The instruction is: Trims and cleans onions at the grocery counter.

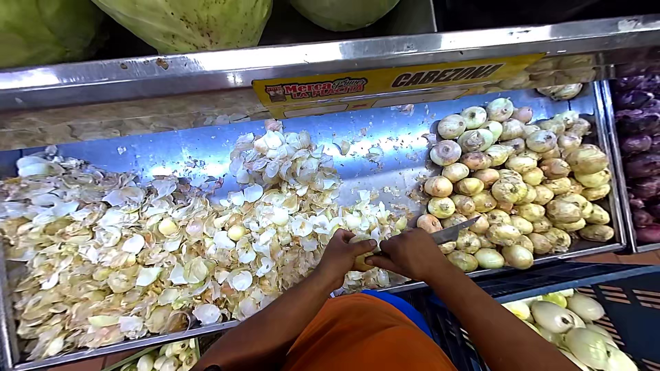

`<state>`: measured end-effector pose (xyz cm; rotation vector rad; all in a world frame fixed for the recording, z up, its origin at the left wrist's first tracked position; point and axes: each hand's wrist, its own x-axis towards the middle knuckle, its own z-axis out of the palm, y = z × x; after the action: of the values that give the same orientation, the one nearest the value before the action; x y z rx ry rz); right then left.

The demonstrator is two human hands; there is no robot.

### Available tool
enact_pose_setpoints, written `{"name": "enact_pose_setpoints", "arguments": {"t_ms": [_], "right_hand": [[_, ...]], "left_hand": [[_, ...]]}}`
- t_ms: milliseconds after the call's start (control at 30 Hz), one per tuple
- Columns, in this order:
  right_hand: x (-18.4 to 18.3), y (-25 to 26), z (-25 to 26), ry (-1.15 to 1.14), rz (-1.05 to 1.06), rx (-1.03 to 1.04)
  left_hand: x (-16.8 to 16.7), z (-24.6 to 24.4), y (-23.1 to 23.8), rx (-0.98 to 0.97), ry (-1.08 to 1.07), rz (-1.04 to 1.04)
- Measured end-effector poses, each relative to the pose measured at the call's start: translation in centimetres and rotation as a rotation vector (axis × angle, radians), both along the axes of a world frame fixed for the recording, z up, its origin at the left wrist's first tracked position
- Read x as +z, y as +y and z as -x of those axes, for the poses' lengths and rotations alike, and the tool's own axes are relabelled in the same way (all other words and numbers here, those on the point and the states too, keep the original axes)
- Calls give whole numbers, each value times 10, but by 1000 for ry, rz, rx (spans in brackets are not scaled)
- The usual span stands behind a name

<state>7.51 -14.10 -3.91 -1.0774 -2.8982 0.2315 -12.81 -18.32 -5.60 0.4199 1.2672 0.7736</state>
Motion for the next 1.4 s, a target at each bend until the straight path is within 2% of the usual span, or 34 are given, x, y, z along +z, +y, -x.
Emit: {"name": "enact_pose_setpoints", "arguments": {"t_ms": [267,333,400,500,600,700,833,967,1067,1167,1233,1400], "right_hand": [[-15,-12,-11,166,-68,8],[-15,-29,-3,190,-18,73],[-16,-43,3,80,105,74],[-9,-34,0,-24,295,-99],[10,-16,-1,18,367,-224],[31,-3,2,-20,440,-177],[30,5,8,66,315,-169],[32,8,21,-8,427,-156],[23,2,23,80,268,-96],[13,-10,25,132,115,8],[9,-19,29,29,183,52],[13,-22,24,-13,228,65]], "left_hand": [[-7,-10,2,84,-33,119],[-13,1,13,182,-31,154],[-17,20,22,208,-70,153],[-9,42,25,113,-126,122],[0,51,23,10,-88,38],[7,47,23,-108,-18,-55],[15,43,23,-222,65,-122],[17,36,23,-288,116,-117],[14,34,25,-245,87,-64],[4,34,32,8,-41,82],[0,39,38,118,-117,143],[-4,44,36,148,-132,173]]}}
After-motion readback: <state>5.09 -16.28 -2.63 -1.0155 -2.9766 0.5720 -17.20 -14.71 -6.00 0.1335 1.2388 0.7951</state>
